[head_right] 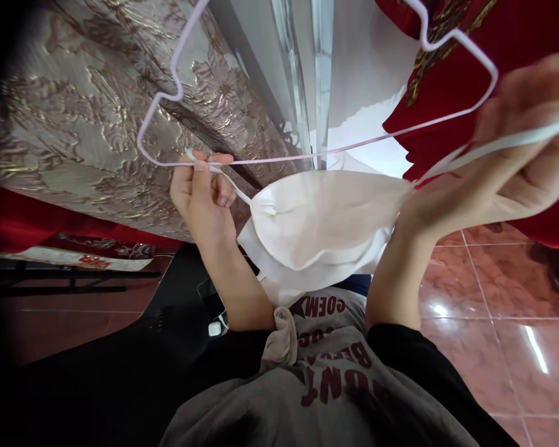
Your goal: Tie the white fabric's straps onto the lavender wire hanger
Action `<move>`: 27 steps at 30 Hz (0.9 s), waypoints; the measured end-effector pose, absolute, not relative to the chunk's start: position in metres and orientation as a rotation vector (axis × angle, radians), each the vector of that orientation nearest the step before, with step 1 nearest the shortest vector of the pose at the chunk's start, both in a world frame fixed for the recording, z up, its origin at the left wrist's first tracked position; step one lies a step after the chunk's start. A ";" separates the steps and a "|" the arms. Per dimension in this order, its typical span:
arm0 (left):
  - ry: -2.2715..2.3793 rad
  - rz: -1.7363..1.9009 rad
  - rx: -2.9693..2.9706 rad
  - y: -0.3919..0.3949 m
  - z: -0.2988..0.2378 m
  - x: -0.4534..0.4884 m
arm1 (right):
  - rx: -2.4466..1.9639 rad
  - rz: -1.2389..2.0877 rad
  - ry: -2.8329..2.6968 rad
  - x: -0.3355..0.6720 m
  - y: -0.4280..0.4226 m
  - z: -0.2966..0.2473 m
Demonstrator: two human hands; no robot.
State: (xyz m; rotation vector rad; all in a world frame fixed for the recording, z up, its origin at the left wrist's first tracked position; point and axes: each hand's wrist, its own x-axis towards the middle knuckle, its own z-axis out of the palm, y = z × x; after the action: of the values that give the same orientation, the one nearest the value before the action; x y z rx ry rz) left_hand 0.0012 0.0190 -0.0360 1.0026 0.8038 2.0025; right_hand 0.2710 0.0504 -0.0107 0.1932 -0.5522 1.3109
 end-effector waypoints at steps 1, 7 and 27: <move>0.814 1.998 1.014 0.020 -0.038 0.000 | 0.049 1.138 -0.715 0.263 0.044 -0.012; 0.970 1.943 1.073 0.016 -0.038 -0.002 | -0.855 0.328 -1.748 0.244 0.040 -0.011; 1.150 1.804 1.942 0.036 0.029 -0.054 | -0.931 0.213 -1.667 0.237 0.036 -0.027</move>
State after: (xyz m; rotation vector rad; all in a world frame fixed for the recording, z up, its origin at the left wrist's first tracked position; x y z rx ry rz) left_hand -0.0541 0.0359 0.0292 1.9422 1.1504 1.8042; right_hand 0.2373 0.0356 -0.0266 -0.9313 -1.6669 0.2131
